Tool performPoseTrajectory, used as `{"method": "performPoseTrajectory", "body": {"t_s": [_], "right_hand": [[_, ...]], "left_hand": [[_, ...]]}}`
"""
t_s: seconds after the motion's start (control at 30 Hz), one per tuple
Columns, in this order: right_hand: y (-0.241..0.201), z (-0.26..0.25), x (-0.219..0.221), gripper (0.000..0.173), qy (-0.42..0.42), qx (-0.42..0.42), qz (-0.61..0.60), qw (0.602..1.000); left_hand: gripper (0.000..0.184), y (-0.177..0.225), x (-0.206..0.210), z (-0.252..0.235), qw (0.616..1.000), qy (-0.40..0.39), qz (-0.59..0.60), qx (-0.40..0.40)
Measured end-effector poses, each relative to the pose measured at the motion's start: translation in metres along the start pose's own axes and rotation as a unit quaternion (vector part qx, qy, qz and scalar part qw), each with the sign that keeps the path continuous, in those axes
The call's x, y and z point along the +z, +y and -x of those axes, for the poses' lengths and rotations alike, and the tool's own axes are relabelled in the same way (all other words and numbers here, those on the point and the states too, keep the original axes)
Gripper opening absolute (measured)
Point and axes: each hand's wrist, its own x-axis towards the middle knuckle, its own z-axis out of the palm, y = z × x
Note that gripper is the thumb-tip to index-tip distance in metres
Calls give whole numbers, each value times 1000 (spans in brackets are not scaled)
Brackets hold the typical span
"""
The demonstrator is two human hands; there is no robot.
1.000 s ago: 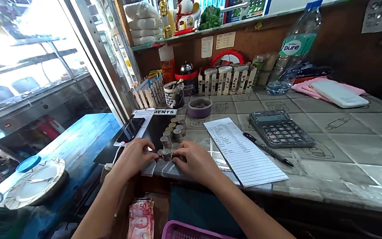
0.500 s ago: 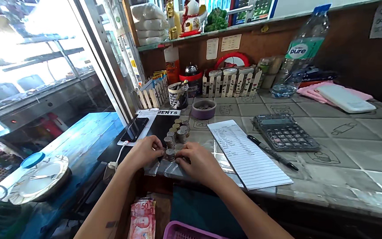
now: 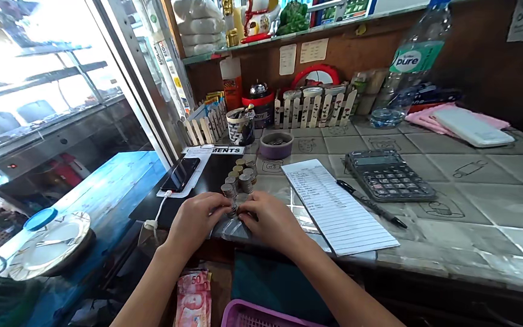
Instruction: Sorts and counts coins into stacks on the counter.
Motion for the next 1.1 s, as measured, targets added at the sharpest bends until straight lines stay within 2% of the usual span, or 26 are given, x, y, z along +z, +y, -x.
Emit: {"method": "performPoseTrajectory", "body": {"t_s": [0.1,0.17,0.5,0.93,1.1], "right_hand": [[-1,0,0,9,0,1,2,1000],[-1,0,0,9,0,5,8,1000],[0,-4,3,14,-12,-4,38,999],[0,-4,5,18,-11,-2,49,999],[1,-3,2,19,-1,16,13,1000]], "left_hand": [[26,-1,0,5,1000,-19,5,-9],[30,-3,4,7,999,-27,4,-21],[24,-10,14,5,999,4,5,-35],[28,-10,12,5,999,9,0,-43],[29,-25,-9,-1,991,-25,-37,-127]]}}
